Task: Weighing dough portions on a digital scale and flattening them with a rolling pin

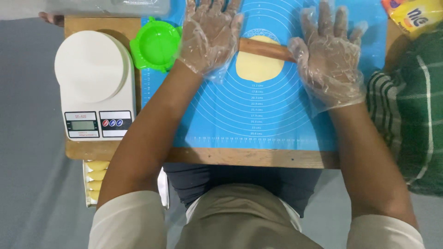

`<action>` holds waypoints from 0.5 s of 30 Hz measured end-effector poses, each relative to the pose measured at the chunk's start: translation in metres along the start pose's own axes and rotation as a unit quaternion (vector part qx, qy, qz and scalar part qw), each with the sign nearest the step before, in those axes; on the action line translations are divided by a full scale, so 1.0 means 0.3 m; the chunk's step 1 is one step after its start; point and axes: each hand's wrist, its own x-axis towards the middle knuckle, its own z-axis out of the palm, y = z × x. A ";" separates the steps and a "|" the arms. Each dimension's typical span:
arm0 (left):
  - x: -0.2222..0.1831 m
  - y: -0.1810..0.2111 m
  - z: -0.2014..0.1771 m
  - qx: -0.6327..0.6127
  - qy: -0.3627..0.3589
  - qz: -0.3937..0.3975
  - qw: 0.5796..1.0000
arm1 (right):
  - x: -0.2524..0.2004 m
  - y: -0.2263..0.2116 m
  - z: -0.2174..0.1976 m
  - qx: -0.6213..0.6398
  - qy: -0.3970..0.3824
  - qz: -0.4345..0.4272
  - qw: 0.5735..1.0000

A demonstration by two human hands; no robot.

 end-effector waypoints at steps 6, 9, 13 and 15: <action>-0.134 0.044 -0.125 -0.050 -0.042 0.028 0.997 | -0.051 -0.063 -0.089 0.048 -0.056 -0.025 0.997; -0.190 0.066 -0.127 0.005 -0.045 0.046 0.998 | -0.064 -0.073 -0.097 0.098 -0.039 -0.048 0.993; -0.254 0.086 -0.120 0.020 -0.091 0.035 0.995 | -0.094 -0.055 -0.093 0.046 0.020 -0.116 0.992; -0.286 0.092 -0.120 0.037 -0.110 0.034 0.993 | -0.111 -0.042 -0.075 0.042 0.032 -0.132 0.990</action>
